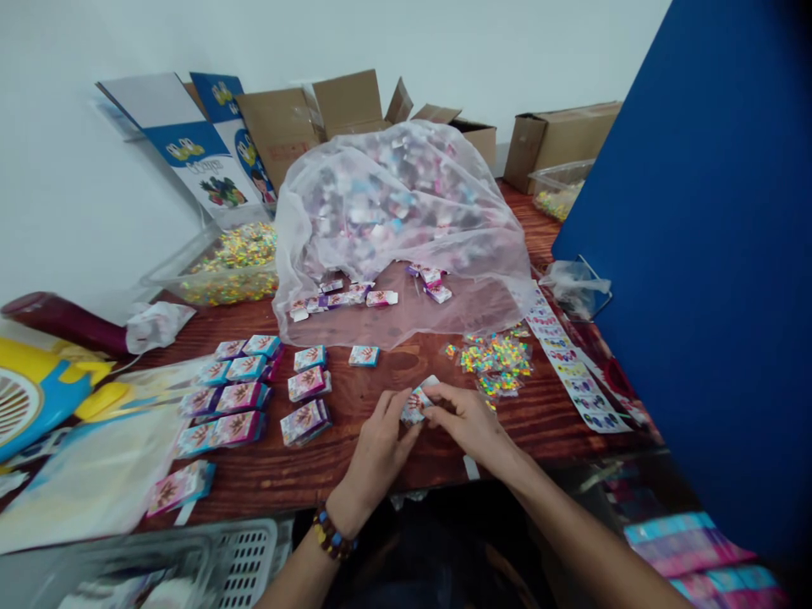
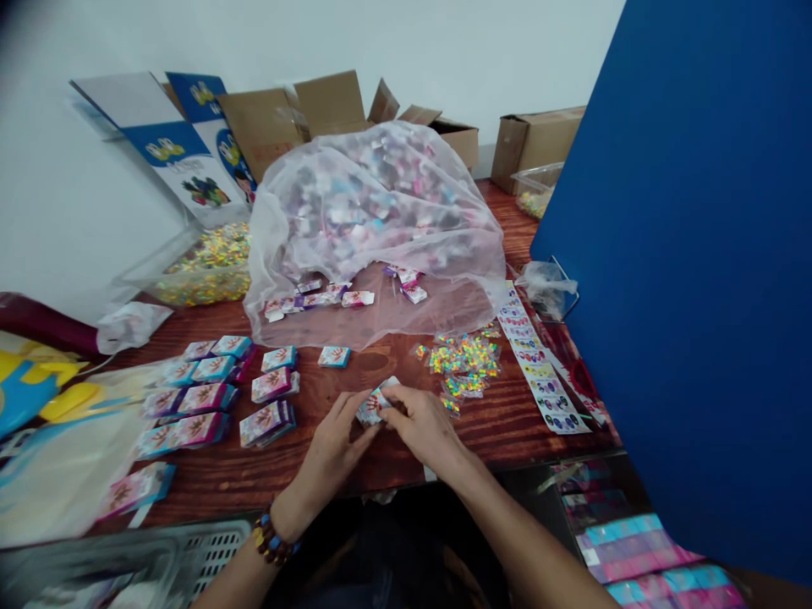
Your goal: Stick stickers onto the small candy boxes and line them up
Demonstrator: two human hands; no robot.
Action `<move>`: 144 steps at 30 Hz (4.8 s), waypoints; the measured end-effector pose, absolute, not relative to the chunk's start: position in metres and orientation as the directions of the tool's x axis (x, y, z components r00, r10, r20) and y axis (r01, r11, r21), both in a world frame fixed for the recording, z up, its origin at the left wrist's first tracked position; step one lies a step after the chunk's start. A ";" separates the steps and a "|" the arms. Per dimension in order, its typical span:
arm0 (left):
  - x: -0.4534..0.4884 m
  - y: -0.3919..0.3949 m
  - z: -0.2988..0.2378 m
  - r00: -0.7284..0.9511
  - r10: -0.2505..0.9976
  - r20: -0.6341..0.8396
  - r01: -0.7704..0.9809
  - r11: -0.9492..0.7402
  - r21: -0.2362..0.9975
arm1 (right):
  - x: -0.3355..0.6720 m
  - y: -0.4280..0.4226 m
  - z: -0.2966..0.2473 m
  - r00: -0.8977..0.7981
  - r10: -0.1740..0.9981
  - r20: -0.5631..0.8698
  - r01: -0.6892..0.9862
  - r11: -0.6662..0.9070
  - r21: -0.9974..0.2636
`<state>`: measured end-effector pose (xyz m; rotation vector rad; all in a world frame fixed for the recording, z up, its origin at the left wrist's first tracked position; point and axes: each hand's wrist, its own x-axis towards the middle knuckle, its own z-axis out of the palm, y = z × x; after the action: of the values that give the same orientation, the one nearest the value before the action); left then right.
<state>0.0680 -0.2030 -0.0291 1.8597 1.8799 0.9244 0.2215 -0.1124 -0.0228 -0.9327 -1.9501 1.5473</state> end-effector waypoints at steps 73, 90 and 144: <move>0.094 -0.223 -0.033 -0.149 0.942 -0.300 -0.311 0.244 0.919 | 0.240 -0.105 -0.006 -0.825 0.563 0.050 0.166 0.326 -0.930; 0.089 -0.221 -0.031 -0.116 0.949 -0.292 -0.269 0.253 0.929 | 0.238 -0.111 -0.022 -0.724 0.686 0.070 0.116 0.221 -0.968; -0.026 -0.143 0.010 -0.058 0.998 0.031 0.996 0.056 0.075 | 0.241 -0.133 -0.055 -0.701 0.700 -0.134 0.222 0.036 -0.974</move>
<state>-0.0260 -0.1434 0.0104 2.1357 2.2615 0.1184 0.2411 -0.1334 -0.0546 -0.9325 -1.9391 1.7068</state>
